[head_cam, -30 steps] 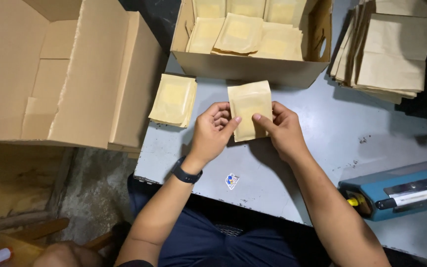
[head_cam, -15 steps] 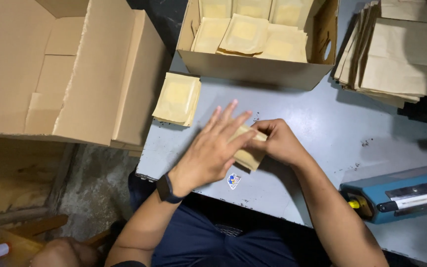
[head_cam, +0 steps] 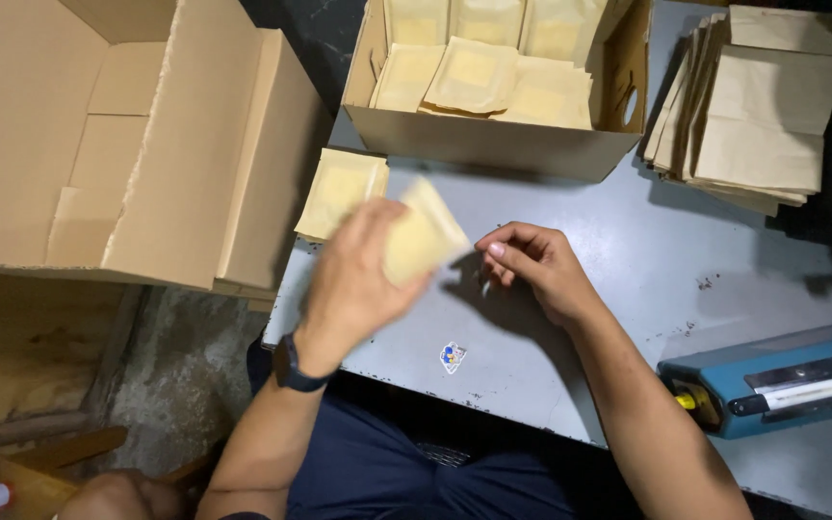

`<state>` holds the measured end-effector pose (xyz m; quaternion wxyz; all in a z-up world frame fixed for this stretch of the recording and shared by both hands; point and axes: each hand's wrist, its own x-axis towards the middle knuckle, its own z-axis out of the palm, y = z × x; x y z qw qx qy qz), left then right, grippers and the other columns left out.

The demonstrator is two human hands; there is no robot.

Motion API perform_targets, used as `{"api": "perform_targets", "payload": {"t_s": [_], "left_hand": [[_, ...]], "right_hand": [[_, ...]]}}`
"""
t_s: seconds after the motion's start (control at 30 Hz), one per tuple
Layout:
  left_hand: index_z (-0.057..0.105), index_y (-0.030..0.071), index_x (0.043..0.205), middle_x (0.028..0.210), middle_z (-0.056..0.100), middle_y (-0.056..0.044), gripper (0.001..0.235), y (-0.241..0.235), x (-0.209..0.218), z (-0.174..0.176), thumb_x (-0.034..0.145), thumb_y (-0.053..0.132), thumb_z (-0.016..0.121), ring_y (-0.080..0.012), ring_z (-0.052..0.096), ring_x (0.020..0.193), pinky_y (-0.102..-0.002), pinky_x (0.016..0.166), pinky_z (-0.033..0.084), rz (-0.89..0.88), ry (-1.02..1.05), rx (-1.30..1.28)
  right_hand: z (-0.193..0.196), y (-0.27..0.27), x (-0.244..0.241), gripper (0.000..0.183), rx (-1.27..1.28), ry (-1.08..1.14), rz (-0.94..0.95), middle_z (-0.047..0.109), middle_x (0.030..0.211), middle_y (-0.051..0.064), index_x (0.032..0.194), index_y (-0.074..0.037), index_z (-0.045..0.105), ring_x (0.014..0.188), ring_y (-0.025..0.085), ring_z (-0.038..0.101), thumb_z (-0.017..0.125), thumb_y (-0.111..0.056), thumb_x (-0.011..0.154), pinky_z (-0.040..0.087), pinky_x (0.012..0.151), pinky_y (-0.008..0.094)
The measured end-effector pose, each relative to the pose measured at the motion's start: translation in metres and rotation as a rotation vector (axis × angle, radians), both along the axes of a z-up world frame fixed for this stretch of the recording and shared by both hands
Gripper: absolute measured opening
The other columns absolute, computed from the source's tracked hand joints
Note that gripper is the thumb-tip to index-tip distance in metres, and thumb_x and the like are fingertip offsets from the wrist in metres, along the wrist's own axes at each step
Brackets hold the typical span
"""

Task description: The person is picking up small paper coffee bags from a box, folding the top edge, and using a manual impulse heat sealer to close them.

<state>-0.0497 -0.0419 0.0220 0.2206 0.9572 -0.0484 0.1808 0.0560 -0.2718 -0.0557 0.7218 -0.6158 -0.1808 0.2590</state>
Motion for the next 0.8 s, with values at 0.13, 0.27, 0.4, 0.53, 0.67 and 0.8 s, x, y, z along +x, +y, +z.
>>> {"api": "perform_targets", "payload": {"t_s": [0.13,0.27,0.4,0.53,0.67,0.8], "left_hand": [[0.062,0.008,0.124,0.116,0.06,-0.015,0.071,0.026,0.015,0.008,0.069,0.043,0.089,-0.0437,0.068,0.098,-0.055,0.083,0.055,0.421,-0.06,0.053],[0.061,0.004,0.12,0.107,0.06,-0.018,0.07,0.034,0.029,0.006,0.07,0.043,0.09,-0.0443,0.068,0.096,-0.054,0.083,0.055,0.543,-0.05,0.07],[0.061,0.002,0.115,0.101,0.061,-0.02,0.076,0.037,0.042,-0.011,0.067,0.051,0.092,-0.0448,0.068,0.093,-0.053,0.081,0.055,0.613,-0.002,0.124],[0.059,-0.002,0.116,0.098,0.06,-0.022,0.082,0.038,0.048,-0.023,0.064,0.051,0.092,-0.0464,0.068,0.091,-0.055,0.079,0.056,0.652,0.076,0.167],[0.055,-0.003,0.117,0.098,0.059,-0.023,0.082,0.036,0.049,-0.024,0.065,0.047,0.093,-0.0482,0.069,0.089,-0.056,0.076,0.058,0.651,0.124,0.132],[0.049,-0.004,0.124,0.099,0.059,-0.023,0.09,0.036,0.049,-0.02,0.065,0.047,0.094,-0.0497,0.07,0.088,-0.059,0.073,0.058,0.657,0.19,0.102]], "right_hand": [[0.006,0.004,-0.003,0.029,-0.016,-0.007,-0.038,0.07,0.074,0.017,0.106,0.007,0.072,0.058,0.022,0.069,0.073,-0.019,0.093,0.058,0.051,0.028],[0.007,0.005,-0.005,0.026,-0.046,-0.04,-0.016,0.068,0.07,0.017,0.105,0.007,0.072,0.059,0.022,0.068,0.073,-0.016,0.093,0.057,0.054,0.03],[0.012,0.005,-0.006,0.025,-0.083,-0.061,-0.018,0.068,0.069,0.018,0.106,0.008,0.072,0.059,0.022,0.068,0.072,-0.014,0.093,0.058,0.054,0.03],[0.014,0.006,-0.008,0.025,-0.105,-0.057,-0.014,0.068,0.07,0.017,0.106,0.008,0.071,0.06,0.022,0.068,0.073,-0.012,0.093,0.058,0.054,0.031],[0.019,0.005,-0.009,0.025,-0.111,-0.052,-0.006,0.068,0.07,0.017,0.106,0.008,0.071,0.06,0.021,0.067,0.073,-0.012,0.093,0.058,0.054,0.03],[0.019,0.006,-0.009,0.024,-0.123,-0.057,-0.006,0.068,0.071,0.017,0.106,0.008,0.071,0.06,0.02,0.067,0.073,-0.011,0.093,0.058,0.054,0.031]]}}
